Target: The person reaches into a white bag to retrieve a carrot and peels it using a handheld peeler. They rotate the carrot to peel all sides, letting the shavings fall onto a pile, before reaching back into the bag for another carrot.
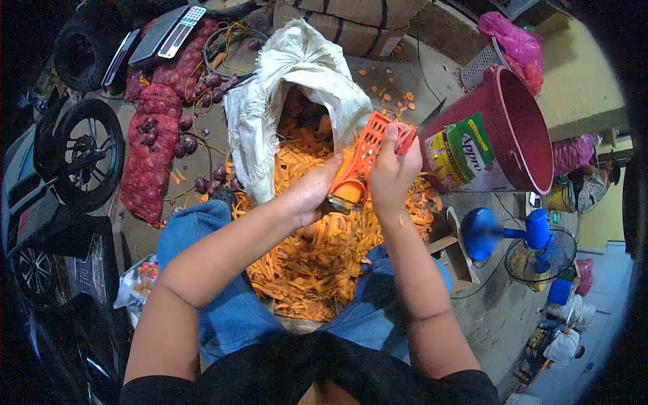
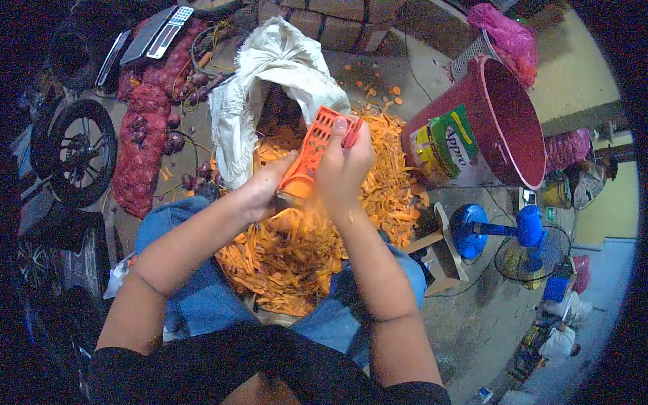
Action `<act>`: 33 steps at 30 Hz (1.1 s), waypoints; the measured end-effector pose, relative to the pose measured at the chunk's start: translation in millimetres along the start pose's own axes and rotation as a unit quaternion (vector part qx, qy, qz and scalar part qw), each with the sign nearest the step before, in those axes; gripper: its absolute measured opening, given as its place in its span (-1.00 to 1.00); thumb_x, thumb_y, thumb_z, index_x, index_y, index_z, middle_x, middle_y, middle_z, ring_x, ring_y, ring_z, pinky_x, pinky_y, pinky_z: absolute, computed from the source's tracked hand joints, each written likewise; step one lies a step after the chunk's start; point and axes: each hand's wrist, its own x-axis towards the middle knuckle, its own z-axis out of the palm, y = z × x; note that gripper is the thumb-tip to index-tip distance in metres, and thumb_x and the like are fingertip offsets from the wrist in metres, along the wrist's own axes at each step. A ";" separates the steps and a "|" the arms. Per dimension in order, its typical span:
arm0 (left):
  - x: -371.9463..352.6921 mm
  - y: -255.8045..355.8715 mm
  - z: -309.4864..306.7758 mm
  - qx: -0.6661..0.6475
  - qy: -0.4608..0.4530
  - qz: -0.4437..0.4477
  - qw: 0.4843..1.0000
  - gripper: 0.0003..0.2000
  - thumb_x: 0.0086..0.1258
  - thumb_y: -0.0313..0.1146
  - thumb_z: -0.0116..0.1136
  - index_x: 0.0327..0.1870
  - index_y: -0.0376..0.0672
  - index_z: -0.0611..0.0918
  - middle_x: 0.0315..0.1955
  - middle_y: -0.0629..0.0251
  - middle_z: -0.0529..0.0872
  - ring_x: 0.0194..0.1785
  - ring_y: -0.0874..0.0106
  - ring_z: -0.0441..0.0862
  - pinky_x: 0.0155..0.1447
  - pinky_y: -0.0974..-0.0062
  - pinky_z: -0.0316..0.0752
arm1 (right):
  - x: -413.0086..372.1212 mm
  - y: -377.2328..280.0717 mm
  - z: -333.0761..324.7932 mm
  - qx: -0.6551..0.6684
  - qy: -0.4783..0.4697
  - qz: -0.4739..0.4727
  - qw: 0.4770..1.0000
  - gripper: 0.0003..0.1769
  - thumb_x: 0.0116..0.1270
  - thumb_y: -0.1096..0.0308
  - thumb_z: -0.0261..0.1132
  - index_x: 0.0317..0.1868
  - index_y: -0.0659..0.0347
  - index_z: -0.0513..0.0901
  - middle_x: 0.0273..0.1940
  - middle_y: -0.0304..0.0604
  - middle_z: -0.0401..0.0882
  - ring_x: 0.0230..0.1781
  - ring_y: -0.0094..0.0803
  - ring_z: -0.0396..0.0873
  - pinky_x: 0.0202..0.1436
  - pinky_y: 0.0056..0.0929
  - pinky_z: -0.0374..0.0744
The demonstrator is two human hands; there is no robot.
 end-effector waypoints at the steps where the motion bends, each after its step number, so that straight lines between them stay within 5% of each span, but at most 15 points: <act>1: -0.8 1.5 0.6 0.018 -0.009 -0.003 1.000 -0.61 0.30 -0.09 -0.43 -0.13 -0.17 0.39 -0.34 0.30 0.54 -0.37 0.47 0.53 -0.35 0.53 0.48 | 0.8 2.2 -0.2 -0.001 0.000 0.000 1.000 -0.79 0.19 0.31 0.00 -0.44 0.30 0.40 -0.60 -0.23 0.38 -0.60 -0.55 0.30 -0.48 -0.56 0.33; 7: -5.7 1.1 -1.3 0.142 -0.041 -0.024 0.989 -0.58 0.29 -0.05 -0.39 -0.16 -0.21 0.41 -0.34 0.27 0.54 -0.38 0.51 0.52 -0.37 0.59 0.46 | 27.7 43.2 -4.1 0.008 0.071 0.031 0.997 -0.79 0.17 0.33 0.01 -0.48 0.34 0.39 -0.61 -0.22 0.39 -0.61 -0.50 0.32 -0.50 -0.50 0.32; 10: -19.1 -0.9 8.1 0.210 -0.041 -0.031 0.976 -0.56 0.28 -0.03 -0.35 -0.15 -0.25 0.43 -0.31 0.25 0.54 -0.34 0.54 0.51 -0.30 0.62 0.42 | 50.8 67.6 -25.9 -0.091 0.157 0.003 0.983 -0.79 0.16 0.35 0.03 -0.52 0.34 0.38 -0.65 -0.27 0.35 -0.64 -0.55 0.28 -0.55 -0.51 0.28; 12: -21.2 8.2 7.0 0.223 -0.036 -0.081 0.971 -0.55 0.27 -0.03 -0.34 -0.13 -0.26 0.41 -0.29 0.25 0.54 -0.27 0.54 0.50 -0.20 0.60 0.39 | 54.8 63.7 -34.0 -0.060 0.121 0.202 0.970 -0.78 0.15 0.35 0.04 -0.56 0.32 0.38 -0.69 -0.32 0.29 -0.67 -0.60 0.22 -0.60 -0.55 0.23; 13: -7.1 0.3 -7.2 0.172 -0.047 0.000 0.984 -0.57 0.26 -0.04 -0.29 -0.13 -0.26 0.42 -0.28 0.26 0.53 -0.25 0.54 0.49 -0.14 0.59 0.37 | 53.1 62.6 -35.5 -0.073 0.111 0.176 0.975 -0.79 0.14 0.35 0.06 -0.55 0.31 0.40 -0.70 -0.36 0.25 -0.70 -0.64 0.17 -0.63 -0.59 0.18; 18: -4.8 19.4 -15.4 0.201 -0.058 0.045 0.977 -0.64 0.11 -0.21 0.04 -0.15 -0.27 0.39 -0.30 0.33 0.50 -0.26 0.56 0.45 -0.14 0.60 0.35 | 45.8 56.8 -32.6 0.070 0.020 0.124 0.990 -0.79 0.14 0.31 0.07 -0.49 0.31 0.41 -0.69 -0.37 0.26 -0.69 -0.65 0.18 -0.62 -0.61 0.19; 21: -4.6 24.6 -18.6 0.476 0.109 0.232 0.842 -0.55 -0.13 -0.39 0.22 -0.14 -0.20 0.37 -0.30 0.34 0.47 -0.25 0.56 0.42 -0.14 0.64 0.32 | 35.1 36.8 -36.9 0.028 -0.063 0.099 0.993 -0.78 0.14 0.27 0.07 -0.47 0.28 0.42 -0.68 -0.37 0.28 -0.68 -0.66 0.19 -0.61 -0.62 0.22; 24: -1.8 29.7 -21.5 0.495 0.126 0.309 0.802 -0.55 -0.10 -0.37 0.21 -0.13 -0.20 0.37 -0.31 0.34 0.47 -0.24 0.55 0.43 -0.13 0.62 0.32 | 21.6 16.9 -38.9 -0.024 -0.125 0.079 0.989 -0.75 0.15 0.21 0.06 -0.46 0.26 0.42 -0.69 -0.33 0.29 -0.68 -0.61 0.22 -0.61 -0.57 0.25; 29: -4.9 34.7 -15.9 0.263 -0.020 0.179 0.948 -0.54 -0.03 -0.53 0.14 -0.06 -0.17 0.28 -0.29 0.39 0.43 -0.26 0.58 0.42 -0.26 0.62 0.44 | 10.5 15.9 -43.5 -0.173 -0.260 0.024 0.950 -0.78 0.07 0.23 0.11 -0.39 0.22 0.42 -0.62 0.03 0.40 -0.62 -0.19 0.40 -0.54 -0.35 0.35; 33: -0.8 34.4 -16.5 0.283 -0.044 0.185 0.940 -0.52 -0.07 -0.50 0.19 -0.08 -0.19 0.28 -0.30 0.36 0.44 -0.25 0.58 0.42 -0.24 0.64 0.42 | 6.4 9.8 -45.1 -0.261 -0.327 -0.044 0.907 -0.69 -0.05 0.17 0.19 -0.36 0.20 0.42 -0.53 0.06 0.47 -0.48 -0.06 0.46 -0.45 -0.24 0.42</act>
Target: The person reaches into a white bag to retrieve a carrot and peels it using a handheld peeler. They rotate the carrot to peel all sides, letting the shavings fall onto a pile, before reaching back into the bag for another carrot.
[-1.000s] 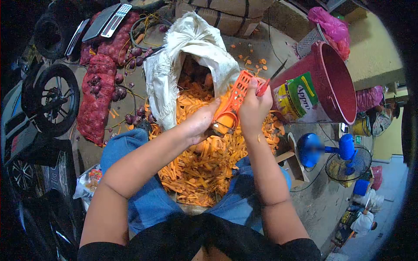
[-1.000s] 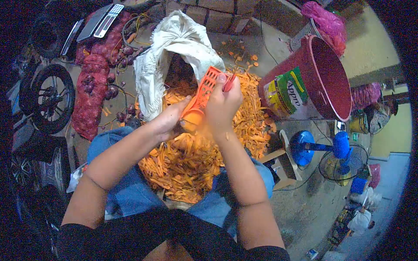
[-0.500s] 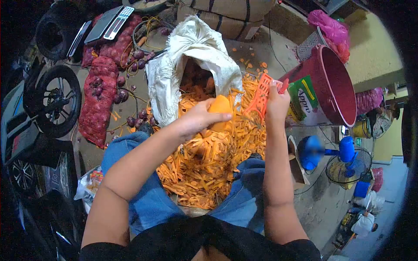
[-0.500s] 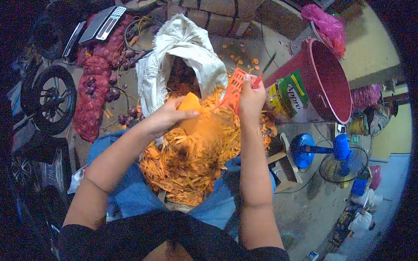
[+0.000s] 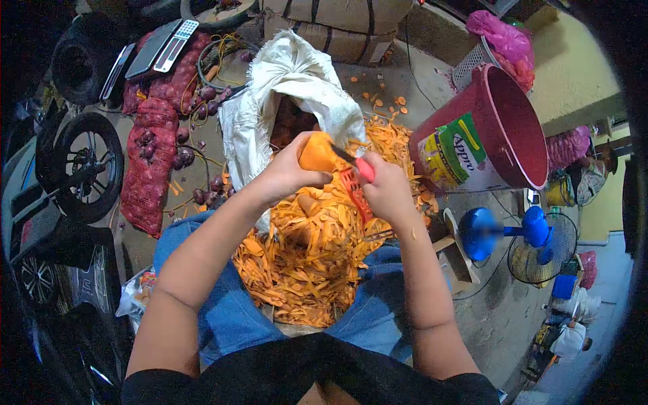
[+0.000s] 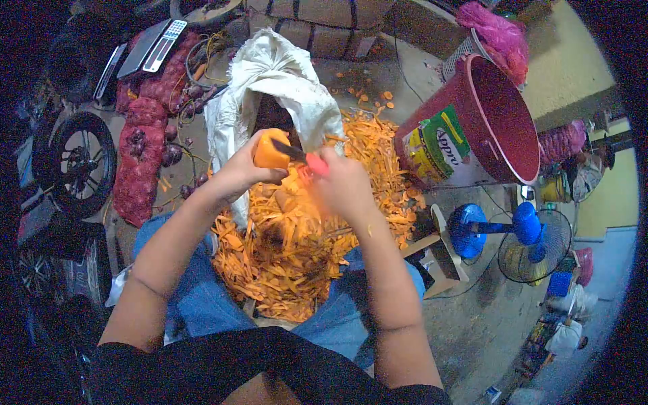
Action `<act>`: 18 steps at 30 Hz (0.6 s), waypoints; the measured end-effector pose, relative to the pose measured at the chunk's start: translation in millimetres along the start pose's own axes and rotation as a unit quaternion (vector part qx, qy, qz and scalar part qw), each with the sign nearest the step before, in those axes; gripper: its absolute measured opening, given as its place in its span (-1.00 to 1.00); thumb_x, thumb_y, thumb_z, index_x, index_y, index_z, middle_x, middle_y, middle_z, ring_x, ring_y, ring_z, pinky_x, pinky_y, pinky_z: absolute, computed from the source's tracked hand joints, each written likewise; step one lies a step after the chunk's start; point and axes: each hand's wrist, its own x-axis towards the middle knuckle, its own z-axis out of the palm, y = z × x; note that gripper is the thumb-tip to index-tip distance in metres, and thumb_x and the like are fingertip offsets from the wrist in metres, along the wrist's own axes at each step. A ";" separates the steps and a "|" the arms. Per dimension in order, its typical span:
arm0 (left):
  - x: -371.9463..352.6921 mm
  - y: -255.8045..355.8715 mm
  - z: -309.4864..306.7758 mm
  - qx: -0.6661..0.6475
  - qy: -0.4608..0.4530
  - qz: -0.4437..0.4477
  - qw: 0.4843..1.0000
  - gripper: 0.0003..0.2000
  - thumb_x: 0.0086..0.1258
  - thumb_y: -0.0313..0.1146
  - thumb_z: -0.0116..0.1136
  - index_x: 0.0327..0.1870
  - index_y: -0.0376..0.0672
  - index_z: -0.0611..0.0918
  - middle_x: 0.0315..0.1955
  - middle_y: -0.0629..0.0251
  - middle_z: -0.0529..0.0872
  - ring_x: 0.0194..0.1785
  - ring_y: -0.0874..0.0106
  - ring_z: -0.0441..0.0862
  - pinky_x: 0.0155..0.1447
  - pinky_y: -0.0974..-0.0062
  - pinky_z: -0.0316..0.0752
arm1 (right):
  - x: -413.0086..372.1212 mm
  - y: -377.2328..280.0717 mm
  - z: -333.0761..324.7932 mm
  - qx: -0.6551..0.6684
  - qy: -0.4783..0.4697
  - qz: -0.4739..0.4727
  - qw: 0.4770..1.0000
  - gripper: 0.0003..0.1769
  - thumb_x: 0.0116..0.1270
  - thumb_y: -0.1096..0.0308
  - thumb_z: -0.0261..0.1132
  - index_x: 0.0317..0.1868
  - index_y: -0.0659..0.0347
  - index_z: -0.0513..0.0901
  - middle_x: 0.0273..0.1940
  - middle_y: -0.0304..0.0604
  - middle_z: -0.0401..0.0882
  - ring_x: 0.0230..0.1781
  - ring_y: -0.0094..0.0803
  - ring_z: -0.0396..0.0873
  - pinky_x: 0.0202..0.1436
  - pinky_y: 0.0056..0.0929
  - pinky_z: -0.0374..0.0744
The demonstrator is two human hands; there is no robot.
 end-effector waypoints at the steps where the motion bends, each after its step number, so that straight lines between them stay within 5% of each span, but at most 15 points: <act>1: 3.9 -6.6 -2.6 0.065 0.021 0.026 0.997 -0.52 -0.07 -0.48 0.20 -0.09 -0.20 0.28 -0.30 0.35 0.44 -0.26 0.58 0.43 -0.24 0.65 0.40 | -1.3 -2.2 -0.6 -0.035 -0.009 -0.032 0.999 -0.67 -0.06 0.15 0.19 -0.36 0.20 0.42 -0.55 0.04 0.48 -0.50 -0.07 0.47 -0.45 -0.24 0.43; 6: 4.3 -0.5 0.9 0.106 0.013 0.014 0.994 -0.51 -0.10 -0.41 0.26 -0.12 -0.23 0.29 -0.30 0.36 0.44 -0.24 0.56 0.43 -0.19 0.66 0.36 | -4.3 -0.2 3.4 -0.049 0.003 -0.052 0.997 -0.67 -0.05 0.11 0.18 -0.45 0.21 0.38 -0.59 0.04 0.47 -0.54 -0.06 0.46 -0.49 -0.22 0.43; 8: 4.8 2.4 0.8 -0.017 -0.022 -0.061 0.998 -0.46 -0.15 -0.36 0.31 -0.12 -0.22 0.30 -0.29 0.36 0.46 -0.20 0.55 0.42 -0.15 0.62 0.35 | -4.9 -3.5 1.5 -0.056 -0.034 -0.001 0.998 -0.81 -0.12 0.44 0.09 -0.39 0.22 0.39 -0.54 0.06 0.43 -0.45 -0.04 0.42 -0.38 -0.19 0.36; 12: 5.0 2.8 3.3 -0.031 -0.021 -0.072 0.997 -0.42 -0.21 -0.31 0.35 -0.12 -0.21 0.31 -0.27 0.34 0.47 -0.15 0.54 0.41 -0.10 0.60 0.33 | -5.3 -1.3 0.8 -0.060 -0.060 0.002 0.996 -0.80 -0.13 0.43 0.10 -0.39 0.23 0.39 -0.54 0.06 0.43 -0.45 -0.04 0.42 -0.37 -0.18 0.36; 14: 2.5 4.9 5.4 0.070 -0.022 -0.010 0.997 -0.42 -0.20 -0.31 0.34 -0.12 -0.22 0.31 -0.24 0.31 0.47 -0.13 0.54 0.41 -0.07 0.60 0.31 | -5.8 1.4 4.3 -0.073 -0.007 -0.040 0.997 -0.73 -0.09 0.21 0.18 -0.52 0.22 0.35 -0.61 0.05 0.46 -0.57 -0.06 0.46 -0.50 -0.20 0.43; 18: 0.1 3.3 6.0 0.143 -0.038 0.045 0.988 -0.44 -0.18 -0.34 0.32 -0.11 -0.22 0.31 -0.24 0.31 0.47 -0.13 0.55 0.41 -0.03 0.60 0.28 | -6.1 0.9 6.1 -0.080 -0.014 -0.034 0.996 -0.73 -0.08 0.21 0.18 -0.54 0.23 0.35 -0.61 0.05 0.46 -0.57 -0.05 0.46 -0.49 -0.20 0.43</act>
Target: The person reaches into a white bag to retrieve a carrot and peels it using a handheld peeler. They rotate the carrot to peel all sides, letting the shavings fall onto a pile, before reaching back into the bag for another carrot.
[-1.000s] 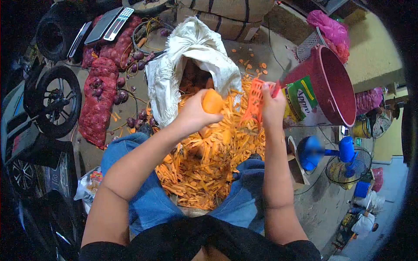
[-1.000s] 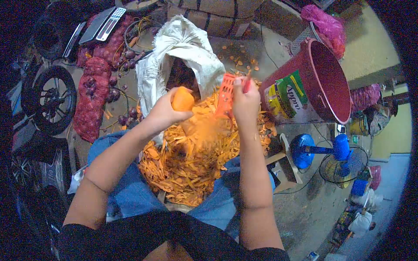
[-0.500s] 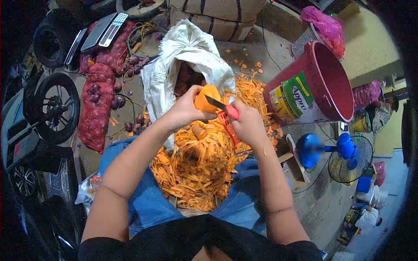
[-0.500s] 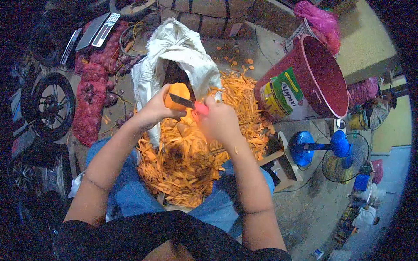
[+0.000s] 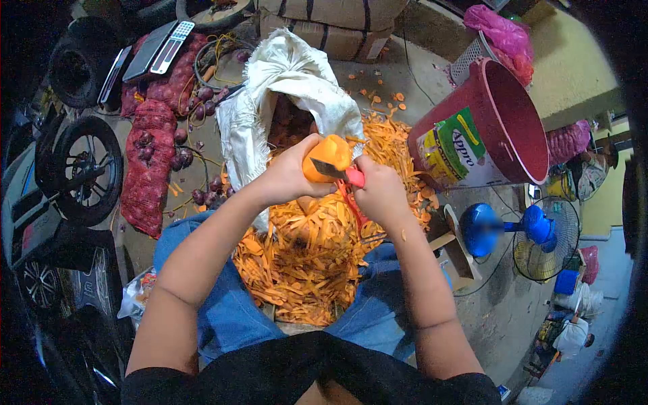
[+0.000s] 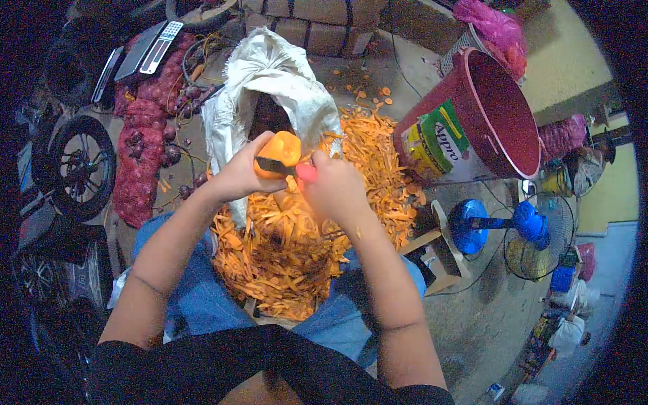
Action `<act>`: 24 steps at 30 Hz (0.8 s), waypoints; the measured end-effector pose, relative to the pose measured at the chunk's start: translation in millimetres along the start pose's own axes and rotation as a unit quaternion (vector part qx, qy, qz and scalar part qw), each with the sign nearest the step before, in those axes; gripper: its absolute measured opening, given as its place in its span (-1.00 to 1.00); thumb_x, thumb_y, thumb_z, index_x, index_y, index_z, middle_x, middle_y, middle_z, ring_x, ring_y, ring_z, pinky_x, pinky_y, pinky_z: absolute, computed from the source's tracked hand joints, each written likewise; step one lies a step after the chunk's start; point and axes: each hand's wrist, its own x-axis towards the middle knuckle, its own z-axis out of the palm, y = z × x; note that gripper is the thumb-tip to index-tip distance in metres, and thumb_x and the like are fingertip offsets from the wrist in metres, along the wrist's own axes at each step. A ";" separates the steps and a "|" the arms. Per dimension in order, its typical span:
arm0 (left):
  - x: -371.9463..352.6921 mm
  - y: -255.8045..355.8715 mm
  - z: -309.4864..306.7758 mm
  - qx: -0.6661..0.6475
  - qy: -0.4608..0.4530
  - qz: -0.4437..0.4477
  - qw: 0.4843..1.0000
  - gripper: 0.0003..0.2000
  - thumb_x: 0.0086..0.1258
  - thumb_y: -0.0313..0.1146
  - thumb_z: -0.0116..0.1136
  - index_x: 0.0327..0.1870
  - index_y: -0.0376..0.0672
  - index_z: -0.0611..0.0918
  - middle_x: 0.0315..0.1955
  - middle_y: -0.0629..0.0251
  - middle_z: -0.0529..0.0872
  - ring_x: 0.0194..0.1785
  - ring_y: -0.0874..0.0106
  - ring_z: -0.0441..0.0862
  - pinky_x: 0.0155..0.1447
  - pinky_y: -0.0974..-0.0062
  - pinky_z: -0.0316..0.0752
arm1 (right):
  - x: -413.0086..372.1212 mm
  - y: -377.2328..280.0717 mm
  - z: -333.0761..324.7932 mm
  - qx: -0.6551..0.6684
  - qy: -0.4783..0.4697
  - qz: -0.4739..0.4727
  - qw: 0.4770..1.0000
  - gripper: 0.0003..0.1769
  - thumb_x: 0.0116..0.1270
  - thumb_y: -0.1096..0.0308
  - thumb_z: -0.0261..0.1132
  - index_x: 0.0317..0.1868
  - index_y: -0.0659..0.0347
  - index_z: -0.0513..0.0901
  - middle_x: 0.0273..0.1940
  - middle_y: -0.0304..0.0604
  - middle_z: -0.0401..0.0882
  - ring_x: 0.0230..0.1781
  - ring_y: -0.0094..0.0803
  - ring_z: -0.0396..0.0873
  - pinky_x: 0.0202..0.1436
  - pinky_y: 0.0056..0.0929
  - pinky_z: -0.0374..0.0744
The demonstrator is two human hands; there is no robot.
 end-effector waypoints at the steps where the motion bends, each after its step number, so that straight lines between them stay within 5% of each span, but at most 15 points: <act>1: -1.7 2.3 -0.4 0.026 -0.003 0.015 1.000 -0.45 -0.19 -0.36 0.30 -0.12 -0.21 0.32 -0.24 0.31 0.47 -0.14 0.55 0.40 -0.03 0.60 0.27 | 1.0 2.2 2.5 0.011 0.012 0.000 1.000 -0.73 -0.09 0.22 0.18 -0.53 0.24 0.37 -0.61 0.06 0.46 -0.56 -0.05 0.46 -0.48 -0.20 0.43; 6: -6.1 10.1 0.2 0.092 0.050 0.024 0.994 -0.49 -0.21 -0.37 0.26 -0.15 -0.20 0.34 -0.28 0.31 0.47 -0.18 0.55 0.41 -0.07 0.61 0.28 | 9.9 7.1 11.6 0.021 0.031 0.025 0.999 -0.75 -0.09 0.26 0.17 -0.48 0.28 0.41 -0.60 0.08 0.46 -0.55 -0.03 0.46 -0.47 -0.19 0.43; 9: -2.7 6.0 -3.7 -0.010 0.009 -0.034 0.999 -0.44 -0.16 -0.44 0.25 -0.08 -0.22 0.26 -0.25 0.31 0.45 -0.17 0.56 0.39 -0.10 0.61 0.31 | 12.6 5.4 19.7 0.022 0.026 0.061 0.998 -0.78 -0.10 0.31 0.15 -0.47 0.30 0.43 -0.60 0.10 0.46 -0.54 -0.01 0.46 -0.45 -0.17 0.42; 14: -3.8 2.7 -3.0 0.134 0.054 -0.032 0.989 -0.42 -0.16 -0.43 0.24 -0.05 -0.22 0.24 -0.29 0.33 0.45 -0.23 0.56 0.42 -0.19 0.61 0.35 | 14.3 5.0 27.3 0.038 0.038 0.078 0.996 -0.81 -0.11 0.35 0.12 -0.49 0.30 0.43 -0.62 0.11 0.45 -0.54 0.00 0.45 -0.43 -0.16 0.42; 18: -8.3 6.2 -0.2 0.037 0.041 -0.089 0.995 -0.41 -0.19 -0.39 0.26 -0.06 -0.21 0.27 -0.28 0.31 0.45 -0.18 0.52 0.41 -0.10 0.58 0.31 | 19.4 30.5 47.1 0.040 0.038 0.049 0.997 -0.80 -0.11 0.33 0.13 -0.51 0.33 0.47 -0.58 0.11 0.47 -0.52 -0.02 0.47 -0.43 -0.19 0.43; 20: -28.5 30.4 13.4 0.138 -0.114 0.114 0.977 -0.47 -0.23 -0.27 0.27 -0.16 -0.19 0.37 -0.30 0.21 0.47 -0.17 0.41 0.42 -0.06 0.51 0.28 | 28.9 74.3 66.2 0.058 -0.073 0.215 0.972 -0.78 -0.10 0.33 0.14 -0.52 0.35 0.52 -0.52 0.12 0.49 -0.49 -0.07 0.49 -0.42 -0.23 0.44; 21: -34.9 38.0 19.7 0.115 -0.158 0.114 0.974 -0.42 -0.25 -0.25 0.30 -0.12 -0.20 0.35 -0.25 0.19 0.44 -0.11 0.38 0.38 0.00 0.48 0.23 | 31.1 67.6 51.6 0.110 -0.062 0.307 0.943 -0.78 -0.08 0.32 0.14 -0.53 0.36 0.54 -0.49 0.13 0.49 -0.45 -0.12 0.50 -0.41 -0.25 0.44; 24: -30.8 25.8 16.7 0.104 -0.057 0.095 0.988 -0.41 -0.25 -0.27 0.31 -0.12 -0.21 0.34 -0.25 0.22 0.42 -0.09 0.39 0.38 0.00 0.50 0.23 | 32.3 52.8 54.3 0.245 -0.095 0.317 0.911 -0.76 -0.04 0.31 0.13 -0.47 0.36 0.53 -0.50 0.12 0.49 -0.44 -0.15 0.51 -0.42 -0.28 0.44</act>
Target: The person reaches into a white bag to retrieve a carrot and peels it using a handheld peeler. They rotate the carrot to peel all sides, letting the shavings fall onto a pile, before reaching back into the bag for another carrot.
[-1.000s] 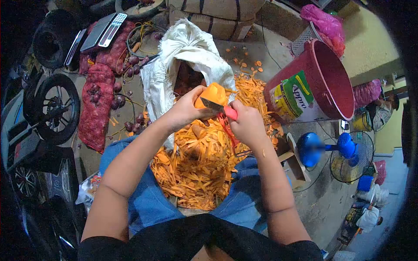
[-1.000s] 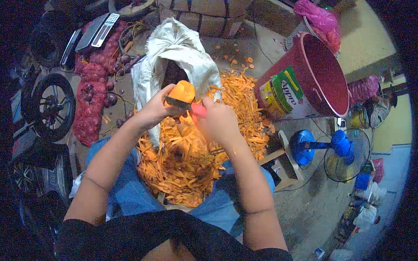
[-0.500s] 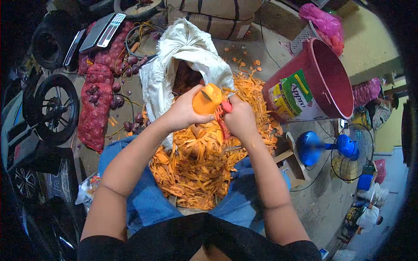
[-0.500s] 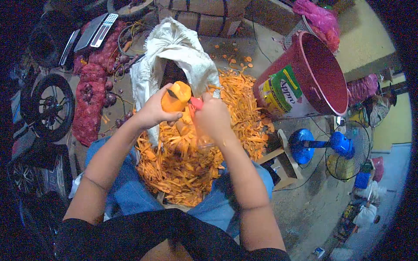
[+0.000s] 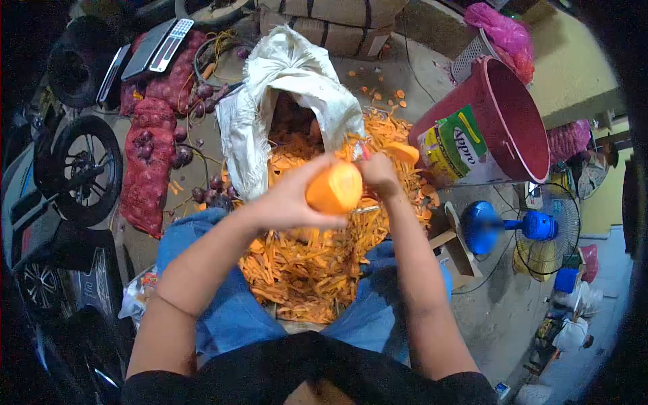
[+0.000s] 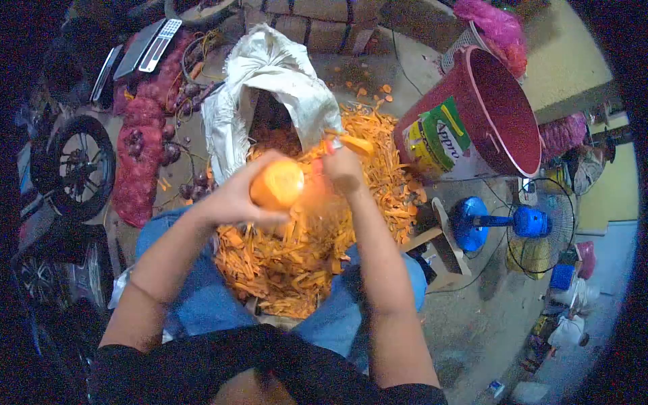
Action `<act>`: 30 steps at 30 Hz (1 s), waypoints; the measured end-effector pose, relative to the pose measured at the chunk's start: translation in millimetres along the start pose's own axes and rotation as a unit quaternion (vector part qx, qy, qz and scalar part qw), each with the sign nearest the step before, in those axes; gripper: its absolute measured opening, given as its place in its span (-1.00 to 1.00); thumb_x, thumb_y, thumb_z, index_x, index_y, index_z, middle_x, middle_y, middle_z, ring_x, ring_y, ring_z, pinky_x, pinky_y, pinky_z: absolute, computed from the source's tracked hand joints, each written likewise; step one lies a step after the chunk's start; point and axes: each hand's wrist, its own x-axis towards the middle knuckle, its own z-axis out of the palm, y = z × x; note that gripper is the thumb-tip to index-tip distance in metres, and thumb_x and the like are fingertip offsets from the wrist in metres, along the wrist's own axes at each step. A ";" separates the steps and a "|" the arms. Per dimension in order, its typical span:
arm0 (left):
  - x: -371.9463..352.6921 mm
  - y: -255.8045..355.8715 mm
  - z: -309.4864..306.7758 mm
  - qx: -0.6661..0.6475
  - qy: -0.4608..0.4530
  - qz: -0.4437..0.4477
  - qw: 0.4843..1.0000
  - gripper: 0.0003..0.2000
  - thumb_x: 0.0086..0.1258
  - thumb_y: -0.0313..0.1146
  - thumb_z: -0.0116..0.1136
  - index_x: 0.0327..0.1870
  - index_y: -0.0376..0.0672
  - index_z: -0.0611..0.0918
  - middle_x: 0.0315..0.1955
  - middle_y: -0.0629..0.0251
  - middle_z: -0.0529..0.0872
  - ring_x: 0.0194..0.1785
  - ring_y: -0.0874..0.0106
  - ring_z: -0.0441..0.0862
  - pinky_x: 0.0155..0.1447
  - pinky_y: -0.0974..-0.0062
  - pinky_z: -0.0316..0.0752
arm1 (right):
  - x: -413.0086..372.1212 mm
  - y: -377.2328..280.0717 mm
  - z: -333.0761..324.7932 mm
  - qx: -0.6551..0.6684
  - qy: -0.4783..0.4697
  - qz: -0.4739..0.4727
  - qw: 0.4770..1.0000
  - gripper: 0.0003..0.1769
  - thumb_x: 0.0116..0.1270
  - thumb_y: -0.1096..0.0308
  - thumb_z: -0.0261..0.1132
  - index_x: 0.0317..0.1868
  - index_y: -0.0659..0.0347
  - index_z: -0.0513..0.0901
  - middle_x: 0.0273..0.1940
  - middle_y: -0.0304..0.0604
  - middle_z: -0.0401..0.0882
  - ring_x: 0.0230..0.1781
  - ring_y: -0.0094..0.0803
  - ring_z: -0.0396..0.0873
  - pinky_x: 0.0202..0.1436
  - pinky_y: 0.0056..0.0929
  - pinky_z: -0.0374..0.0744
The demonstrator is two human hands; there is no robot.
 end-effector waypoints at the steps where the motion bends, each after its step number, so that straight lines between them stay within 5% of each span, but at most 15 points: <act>1: 3.6 -2.4 -1.5 -0.085 0.020 -0.025 0.996 -0.42 -0.23 -0.28 0.31 -0.11 -0.21 0.34 -0.24 0.23 0.42 -0.09 0.40 0.38 0.00 0.51 0.24 | -7.5 -3.3 13.2 0.061 -0.005 0.025 0.998 -0.75 -0.03 0.30 0.13 -0.43 0.35 0.52 -0.50 0.09 0.50 -0.46 -0.19 0.52 -0.44 -0.28 0.44; 2: 8.0 -4.1 -3.6 -0.165 0.040 -0.047 0.984 -0.42 -0.22 -0.29 0.31 -0.11 -0.21 0.34 -0.24 0.23 0.41 -0.09 0.41 0.37 0.00 0.52 0.24 | -14.0 -4.4 20.5 0.062 -0.002 0.024 0.998 -0.75 -0.03 0.30 0.13 -0.43 0.35 0.52 -0.50 0.09 0.50 -0.46 -0.19 0.52 -0.44 -0.28 0.44; 3: 10.1 -6.8 -3.2 -0.165 0.040 -0.045 0.985 -0.42 -0.22 -0.29 0.31 -0.11 -0.21 0.34 -0.24 0.23 0.41 -0.09 0.41 0.37 0.00 0.52 0.24 | -22.4 -3.2 27.4 0.078 -0.044 -0.077 0.993 -0.77 0.00 0.31 0.11 -0.38 0.31 0.51 -0.46 -0.01 0.50 -0.43 -0.26 0.51 -0.41 -0.31 0.44; 5: 13.4 -14.0 -2.3 -0.025 0.079 0.057 0.995 -0.45 -0.22 -0.34 0.29 -0.12 -0.22 0.34 -0.27 0.21 0.42 -0.12 0.38 0.39 -0.02 0.51 0.25 | -31.7 -3.1 38.0 0.105 -0.127 -0.276 0.947 -0.78 0.06 0.34 0.08 -0.26 0.23 0.48 -0.36 -0.21 0.51 -0.38 -0.39 0.49 -0.35 -0.37 0.45; 6: 14.4 -16.3 -2.8 -0.024 0.080 0.057 0.995 -0.45 -0.22 -0.34 0.29 -0.12 -0.22 0.34 -0.27 0.21 0.42 -0.12 0.38 0.39 -0.02 0.51 0.25 | -35.8 -3.7 43.4 0.143 -0.146 -0.300 0.932 -0.77 0.07 0.33 0.07 -0.26 0.22 0.48 -0.35 -0.21 0.51 -0.37 -0.39 0.49 -0.34 -0.39 0.45; 15: 20.3 -18.3 -4.1 0.194 0.186 0.010 0.963 -0.48 -0.32 -0.42 0.32 -0.22 -0.22 0.37 -0.29 0.22 0.41 -0.17 0.38 0.40 -0.08 0.53 0.31 | -36.0 -20.2 54.2 0.411 -0.141 -0.276 0.858 -0.70 0.15 0.19 0.04 -0.20 0.20 0.45 -0.27 -0.20 0.48 -0.30 -0.44 0.48 -0.30 -0.53 0.48; 17: 22.3 -23.4 -7.1 0.156 0.179 0.033 0.971 -0.50 -0.29 -0.41 0.31 -0.23 -0.23 0.37 -0.34 0.22 0.40 -0.22 0.35 0.40 -0.09 0.52 0.31 | -32.4 -22.6 41.9 0.508 -0.207 -0.012 0.836 -0.73 0.17 0.26 0.00 -0.13 0.15 0.38 -0.26 -0.24 0.45 -0.31 -0.46 0.47 -0.31 -0.53 0.48; 19: 22.6 -24.4 -9.1 0.209 0.201 0.053 0.956 -0.51 -0.28 -0.42 0.30 -0.23 -0.23 0.38 -0.33 0.19 0.41 -0.24 0.30 0.41 -0.12 0.49 0.32 | -40.4 -30.6 33.3 0.543 -0.137 -0.015 0.829 -0.78 0.15 0.31 0.03 -0.20 0.19 0.40 -0.31 -0.23 0.45 -0.37 -0.47 0.47 -0.35 -0.55 0.47; 21: 24.3 -33.0 -7.5 0.256 0.193 0.003 0.947 -0.51 -0.27 -0.39 0.30 -0.23 -0.24 0.39 -0.32 0.16 0.43 -0.23 0.28 0.42 -0.15 0.48 0.33 | -34.9 -21.4 22.9 0.331 -0.030 -0.127 0.935 -0.82 0.09 0.43 0.05 -0.27 0.28 0.45 -0.42 -0.17 0.49 -0.45 -0.50 0.46 -0.39 -0.45 0.44; 22: 25.5 -34.0 -6.4 0.243 0.173 -0.021 0.954 -0.53 -0.28 -0.38 0.30 -0.26 -0.25 0.41 -0.36 0.14 0.48 -0.25 0.31 0.47 -0.17 0.50 0.35 | -33.4 -19.5 18.1 0.193 0.043 -0.147 0.969 -0.79 0.04 0.40 0.07 -0.30 0.30 0.47 -0.54 -0.04 0.50 -0.48 -0.35 0.49 -0.40 -0.38 0.43; 25: 28.7 -35.1 -11.5 0.141 0.080 -0.146 0.976 -0.54 -0.29 -0.37 0.30 -0.28 -0.26 0.42 -0.41 0.15 0.52 -0.29 0.37 0.50 -0.19 0.50 0.37 | -62.6 -45.0 -4.0 0.006 0.126 -0.171 0.977 -0.78 -0.01 0.35 0.09 -0.35 0.32 0.45 -0.55 0.11 0.46 -0.48 -0.14 0.49 -0.40 -0.29 0.42; 26: 28.9 -38.1 -11.9 0.125 0.089 -0.109 0.982 -0.54 -0.30 -0.30 0.26 -0.29 -0.29 0.43 -0.45 0.07 0.55 -0.34 0.23 0.53 -0.22 0.44 0.39 | -66.7 -47.2 -8.8 0.007 0.127 -0.172 0.977 -0.78 -0.01 0.35 0.09 -0.35 0.32 0.45 -0.55 0.11 0.46 -0.48 -0.14 0.49 -0.40 -0.29 0.42; 30: 31.8 -47.1 -12.6 0.095 0.112 -0.113 0.983 -0.52 -0.30 -0.31 0.29 -0.27 -0.27 0.44 -0.43 0.06 0.55 -0.32 0.24 0.52 -0.22 0.46 0.39 | -87.5 -51.3 -17.9 -0.155 0.137 -0.177 0.962 -0.77 -0.02 0.28 0.11 -0.48 0.30 0.40 -0.56 0.14 0.44 -0.49 0.02 0.45 -0.43 -0.17 0.41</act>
